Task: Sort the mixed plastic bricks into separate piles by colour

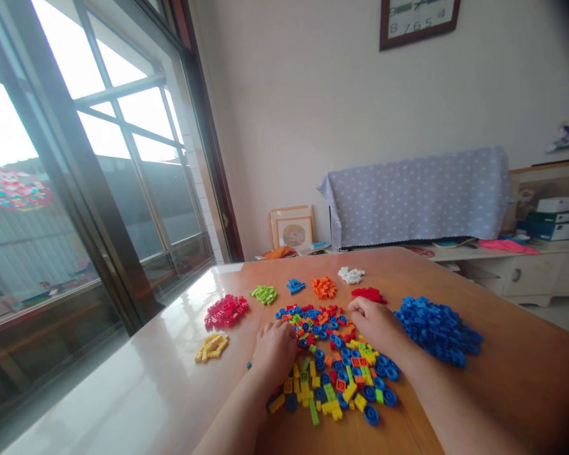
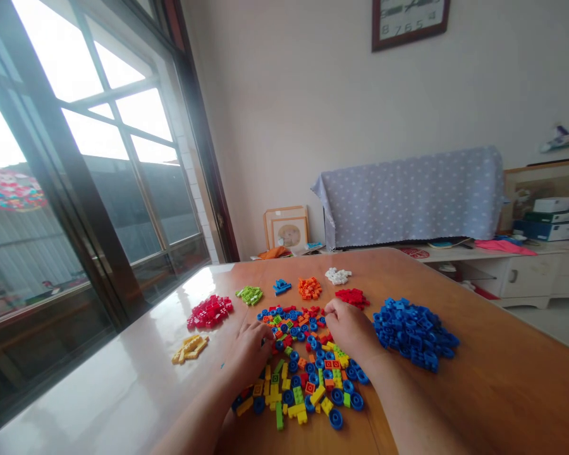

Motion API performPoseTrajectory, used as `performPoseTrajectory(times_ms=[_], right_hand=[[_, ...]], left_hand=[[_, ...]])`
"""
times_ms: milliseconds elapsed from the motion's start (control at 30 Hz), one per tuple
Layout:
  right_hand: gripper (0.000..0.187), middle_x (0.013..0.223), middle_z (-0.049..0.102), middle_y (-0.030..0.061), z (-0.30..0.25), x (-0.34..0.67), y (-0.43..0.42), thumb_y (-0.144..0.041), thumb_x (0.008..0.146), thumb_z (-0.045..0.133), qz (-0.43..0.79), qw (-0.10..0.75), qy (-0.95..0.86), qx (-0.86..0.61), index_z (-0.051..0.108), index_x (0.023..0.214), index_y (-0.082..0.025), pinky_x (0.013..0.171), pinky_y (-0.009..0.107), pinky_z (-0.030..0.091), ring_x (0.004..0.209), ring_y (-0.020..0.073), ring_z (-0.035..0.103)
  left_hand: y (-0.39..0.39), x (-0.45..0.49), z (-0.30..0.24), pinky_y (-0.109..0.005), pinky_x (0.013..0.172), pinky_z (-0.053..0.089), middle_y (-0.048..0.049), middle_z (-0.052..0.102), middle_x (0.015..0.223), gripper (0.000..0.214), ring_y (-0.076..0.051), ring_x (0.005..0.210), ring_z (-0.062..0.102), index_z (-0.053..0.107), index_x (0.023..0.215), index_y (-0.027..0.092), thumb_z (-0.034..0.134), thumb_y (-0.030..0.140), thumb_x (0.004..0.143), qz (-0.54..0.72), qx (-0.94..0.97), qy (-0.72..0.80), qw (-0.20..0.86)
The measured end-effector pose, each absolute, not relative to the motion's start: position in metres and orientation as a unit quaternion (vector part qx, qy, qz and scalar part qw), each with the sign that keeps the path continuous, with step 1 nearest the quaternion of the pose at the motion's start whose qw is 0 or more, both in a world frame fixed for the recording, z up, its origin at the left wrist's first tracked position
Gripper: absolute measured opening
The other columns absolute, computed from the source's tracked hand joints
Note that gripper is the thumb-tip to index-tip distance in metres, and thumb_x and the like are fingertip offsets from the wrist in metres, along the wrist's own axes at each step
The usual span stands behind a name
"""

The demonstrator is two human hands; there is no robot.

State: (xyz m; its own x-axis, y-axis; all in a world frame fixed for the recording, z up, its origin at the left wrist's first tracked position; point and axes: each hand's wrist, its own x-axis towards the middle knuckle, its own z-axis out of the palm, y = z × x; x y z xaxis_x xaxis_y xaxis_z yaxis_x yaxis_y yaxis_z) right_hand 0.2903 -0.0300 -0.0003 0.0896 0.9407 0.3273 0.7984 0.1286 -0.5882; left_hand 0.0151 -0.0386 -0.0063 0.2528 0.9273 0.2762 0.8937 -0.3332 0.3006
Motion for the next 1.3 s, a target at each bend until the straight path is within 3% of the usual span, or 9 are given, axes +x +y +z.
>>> performPoseTrajectory(times_ms=[300, 733, 967, 1300], right_hand=[[0.020, 0.072, 0.067, 0.0005, -0.002, 0.316, -0.031, -0.024, 0.085, 0.049, 0.123, 0.228, -0.686, -0.680, 0.065, 0.073, -0.021, 0.057, 0.026, 0.026, 0.067, 0.0138, 0.054], [0.019, 0.079, 0.071, 0.0055, -0.006, 0.314, -0.031, -0.018, 0.084, 0.052, 0.120, 0.146, -0.690, -0.699, 0.067, 0.073, -0.019, 0.060, 0.025, 0.027, 0.073, 0.0152, 0.058], [0.022, 0.073, 0.068, 0.0054, -0.004, 0.314, -0.032, -0.020, 0.084, 0.054, 0.132, 0.149, -0.704, -0.682, 0.066, 0.065, -0.018, 0.060, 0.026, 0.027, 0.068, 0.0152, 0.054], [0.013, 0.077, 0.070, -0.0005, -0.010, 0.314, -0.033, -0.016, 0.073, 0.060, 0.181, 0.190, -0.709, -0.654, 0.071, 0.077, -0.021, 0.057, 0.022, 0.028, 0.070, 0.0129, 0.057]], left_hand=[[-0.039, 0.014, -0.003, -0.030, 0.085, 0.040, -0.0041, 0.066, 0.105, 0.014, -0.022, 0.101, 0.057, 0.066, 0.091, 0.025, 0.052, 0.024, 0.090, 0.191, 0.794, 0.576, 0.035], [-0.035, 0.011, -0.009, -0.030, 0.086, 0.039, -0.0031, 0.067, 0.100, 0.016, -0.022, 0.100, 0.056, 0.067, 0.093, 0.025, 0.051, 0.027, 0.093, 0.225, 0.796, 0.561, 0.030], [-0.034, 0.012, -0.012, -0.030, 0.087, 0.039, -0.0031, 0.066, 0.099, 0.016, -0.022, 0.100, 0.055, 0.067, 0.091, 0.025, 0.052, 0.028, 0.093, 0.235, 0.795, 0.558, 0.036], [-0.037, 0.013, -0.008, -0.030, 0.086, 0.038, -0.0029, 0.067, 0.102, 0.016, -0.022, 0.100, 0.056, 0.067, 0.092, 0.026, 0.051, 0.027, 0.093, 0.226, 0.794, 0.563, 0.041]])
